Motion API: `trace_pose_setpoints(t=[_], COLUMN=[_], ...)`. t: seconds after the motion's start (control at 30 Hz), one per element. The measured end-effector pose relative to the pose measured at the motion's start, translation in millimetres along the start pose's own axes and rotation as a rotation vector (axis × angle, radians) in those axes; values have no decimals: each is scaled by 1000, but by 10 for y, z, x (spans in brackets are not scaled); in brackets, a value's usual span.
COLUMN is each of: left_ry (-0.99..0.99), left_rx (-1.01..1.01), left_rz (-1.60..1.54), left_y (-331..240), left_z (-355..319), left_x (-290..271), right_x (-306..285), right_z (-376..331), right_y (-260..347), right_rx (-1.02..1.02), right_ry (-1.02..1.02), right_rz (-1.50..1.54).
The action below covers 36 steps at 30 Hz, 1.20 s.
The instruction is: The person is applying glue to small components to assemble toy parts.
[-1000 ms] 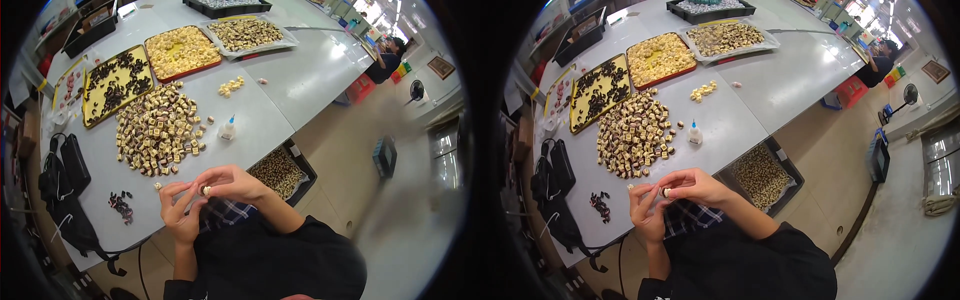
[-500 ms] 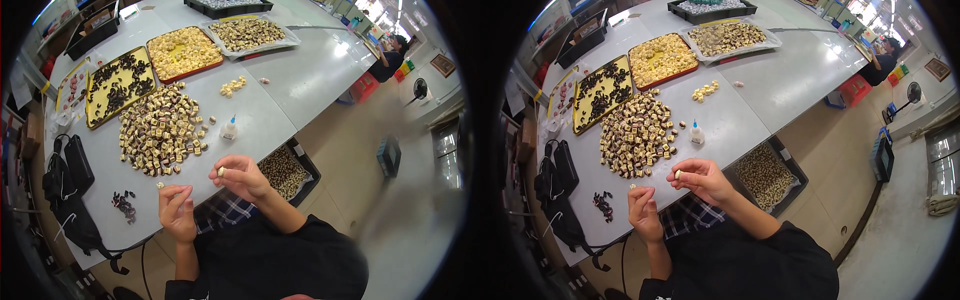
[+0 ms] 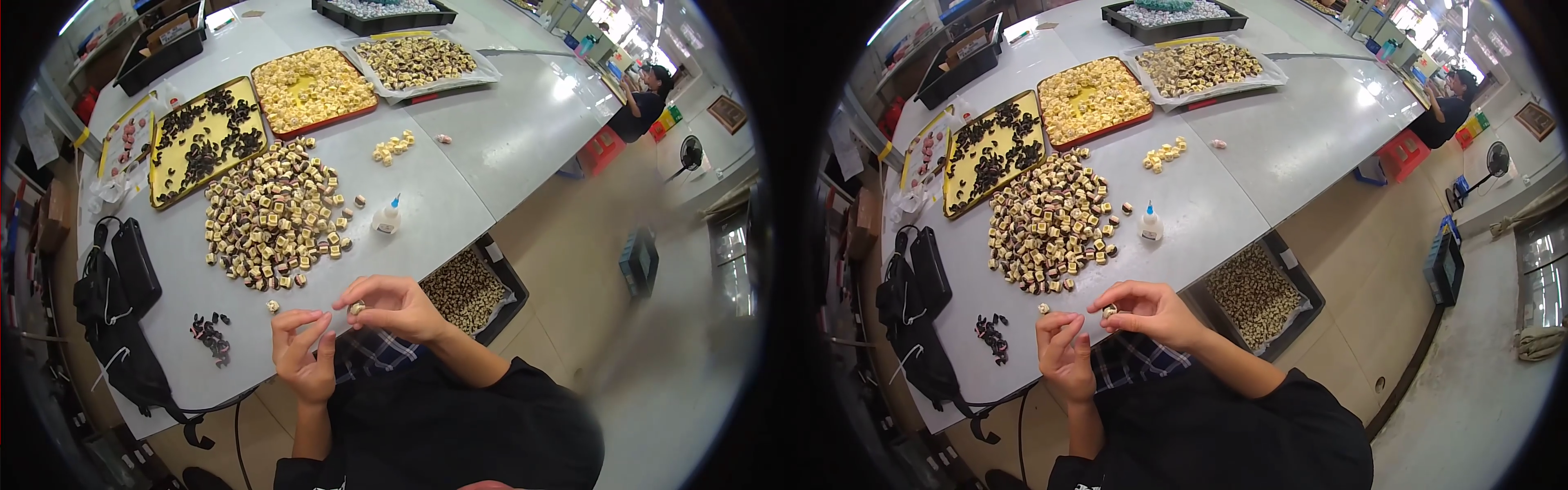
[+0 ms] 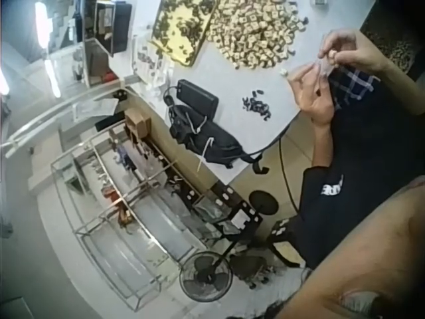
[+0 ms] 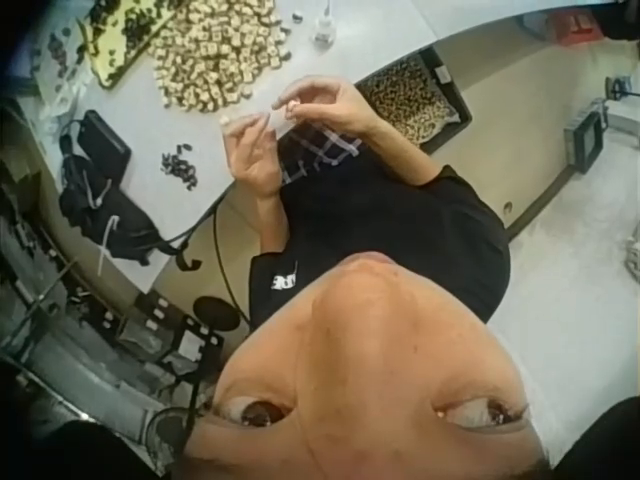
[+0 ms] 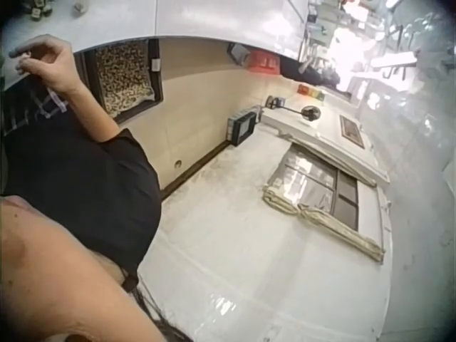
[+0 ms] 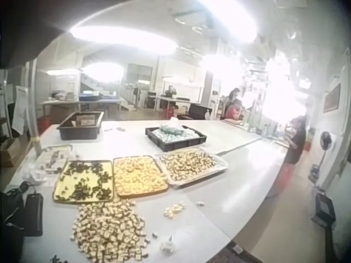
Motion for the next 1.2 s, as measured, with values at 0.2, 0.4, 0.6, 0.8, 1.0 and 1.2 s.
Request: trace_pose_setpoints(t=[0.2, 0.4, 0.6, 0.8, 1.0, 1.2], left_ry=[29, 24, -8, -110, -93, -88], left_rx=[34, 42, 25, -56, -31, -41], left_rz=[40, 44, 23, 15, 39, -17], left_y=[-27, -14, -2, 37, 13, 60], left_z=[25, 23, 10, 3, 37, 42], left_x=[30, 36, 15, -57, -39, -34], right_x=[9, -1, 159, 50, 23, 81], right_z=[-8, -18, 15, 9, 42, 52], right_y=[49, 113, 131, 164, 120, 105], right_rx=[-46, -103, -133, -158, -105, -97], right_ry=[9, -56, 7, -9, 26, -2], right_rz=[-81, -81, -98, -33, 244, 354])
Point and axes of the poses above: each hand's wrist, its own z-axis towards the middle knuckle, its own x-axis out of the palm, y = z × x, the point moved 8 cm from there along z, towards the middle knuckle, and after that the axes turned 2 degrees about -y, right-handed, at the moved point
